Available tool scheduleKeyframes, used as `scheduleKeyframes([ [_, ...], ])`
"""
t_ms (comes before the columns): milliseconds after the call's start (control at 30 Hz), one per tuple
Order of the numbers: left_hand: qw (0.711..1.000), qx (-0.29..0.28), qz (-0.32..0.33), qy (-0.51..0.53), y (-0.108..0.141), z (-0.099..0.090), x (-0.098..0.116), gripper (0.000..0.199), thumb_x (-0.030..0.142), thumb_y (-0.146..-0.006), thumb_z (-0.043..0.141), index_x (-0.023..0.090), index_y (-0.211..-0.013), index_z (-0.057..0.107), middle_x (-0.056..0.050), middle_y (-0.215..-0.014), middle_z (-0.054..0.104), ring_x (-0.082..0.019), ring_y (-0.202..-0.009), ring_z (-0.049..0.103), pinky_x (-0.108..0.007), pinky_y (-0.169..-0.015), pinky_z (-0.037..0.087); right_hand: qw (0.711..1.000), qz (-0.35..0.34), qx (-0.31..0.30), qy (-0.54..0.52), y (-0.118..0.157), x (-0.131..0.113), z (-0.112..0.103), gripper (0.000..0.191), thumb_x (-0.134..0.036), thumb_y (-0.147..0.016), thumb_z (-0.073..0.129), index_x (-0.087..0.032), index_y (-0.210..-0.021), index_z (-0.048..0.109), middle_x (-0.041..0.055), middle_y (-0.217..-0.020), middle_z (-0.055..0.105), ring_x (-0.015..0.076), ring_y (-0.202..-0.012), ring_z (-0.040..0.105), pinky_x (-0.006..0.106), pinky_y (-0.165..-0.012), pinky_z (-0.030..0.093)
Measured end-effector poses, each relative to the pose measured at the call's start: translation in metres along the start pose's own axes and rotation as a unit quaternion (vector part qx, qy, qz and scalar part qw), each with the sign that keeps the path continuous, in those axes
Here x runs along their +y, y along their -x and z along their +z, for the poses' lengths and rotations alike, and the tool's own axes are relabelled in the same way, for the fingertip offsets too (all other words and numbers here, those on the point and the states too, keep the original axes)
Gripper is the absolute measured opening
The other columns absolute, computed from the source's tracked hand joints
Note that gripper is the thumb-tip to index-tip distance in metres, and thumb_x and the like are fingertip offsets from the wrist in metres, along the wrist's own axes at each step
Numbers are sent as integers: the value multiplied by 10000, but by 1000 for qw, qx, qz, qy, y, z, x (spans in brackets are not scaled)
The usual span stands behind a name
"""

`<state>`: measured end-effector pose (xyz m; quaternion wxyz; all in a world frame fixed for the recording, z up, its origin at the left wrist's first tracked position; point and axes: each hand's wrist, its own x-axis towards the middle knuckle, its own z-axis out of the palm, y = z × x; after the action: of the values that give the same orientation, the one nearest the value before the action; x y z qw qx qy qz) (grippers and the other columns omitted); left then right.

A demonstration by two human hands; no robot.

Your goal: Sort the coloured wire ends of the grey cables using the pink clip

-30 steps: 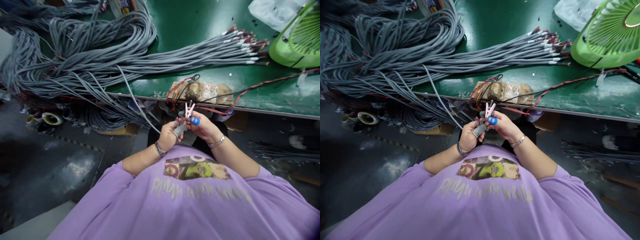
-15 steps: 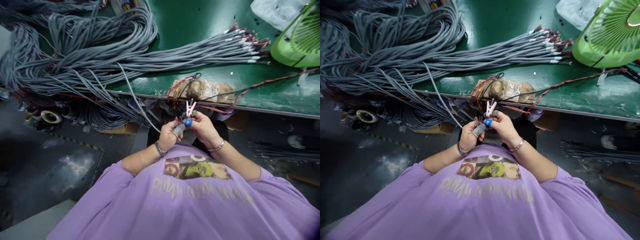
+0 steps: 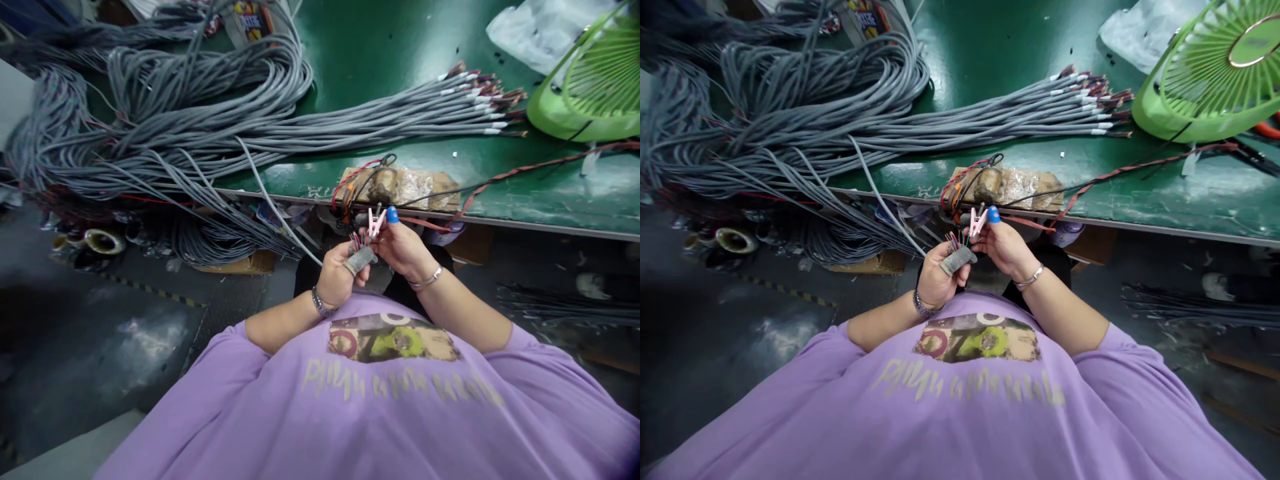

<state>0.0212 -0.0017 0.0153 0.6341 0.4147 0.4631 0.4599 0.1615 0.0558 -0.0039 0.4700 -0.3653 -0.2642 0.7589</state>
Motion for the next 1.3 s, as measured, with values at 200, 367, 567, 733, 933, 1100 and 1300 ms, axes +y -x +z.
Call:
scheduleKeyframes([
  [200,1000,14,-4,-6,-6,1,-2,447,597,-703,737,169,-759,620,53,-480,550,-52,-353,416,-177,-335,317,999,-23,11,-19,-3,1,10,612,-798,-706,654,-203,-849,667,16,-707,671,141,-647,612,275,-620,503],
  [367,1000,12,-6,-10,-7,0,-5,420,565,-702,745,168,-744,615,55,-475,545,-51,-352,415,-172,-334,312,998,-47,33,-32,-4,2,12,577,-769,-686,701,-208,-815,657,-13,-648,638,119,-602,563,259,-617,484],
  [567,1000,11,-5,-19,-7,-1,-6,411,559,-732,732,164,-742,619,49,-485,559,-50,-358,429,-168,-338,327,998,-28,22,-54,-3,5,10,574,-761,-717,682,-220,-908,689,-4,-725,681,129,-653,608,266,-650,498],
  [733,1000,7,4,-10,-3,-5,-9,432,581,-731,737,165,-759,625,48,-487,565,-51,-351,425,-167,-332,323,997,8,16,-77,1,1,8,582,-789,-788,570,-223,-860,685,5,-723,695,128,-624,608,253,-605,491],
  [933,991,22,100,-89,3,-14,-3,365,527,-811,692,171,-760,626,35,-511,587,-65,-381,472,-180,-379,379,996,40,2,-80,7,-9,12,594,-783,-821,526,-204,-800,661,19,-724,700,111,-567,574,230,-528,461],
  [1100,900,45,322,-292,-5,-22,10,216,304,-854,656,166,-692,616,23,-527,587,-67,-446,504,-195,-472,395,997,33,24,-62,9,-13,17,397,-587,-807,707,-192,-824,680,5,-726,703,92,-563,572,205,-516,464],
  [1300,722,91,524,-441,-19,-26,13,138,223,-822,630,184,-694,597,40,-502,532,-77,-445,478,-214,-491,372,998,-3,44,-47,7,-8,19,396,-575,-820,703,-182,-790,667,10,-723,703,91,-580,581,201,-512,451],
])
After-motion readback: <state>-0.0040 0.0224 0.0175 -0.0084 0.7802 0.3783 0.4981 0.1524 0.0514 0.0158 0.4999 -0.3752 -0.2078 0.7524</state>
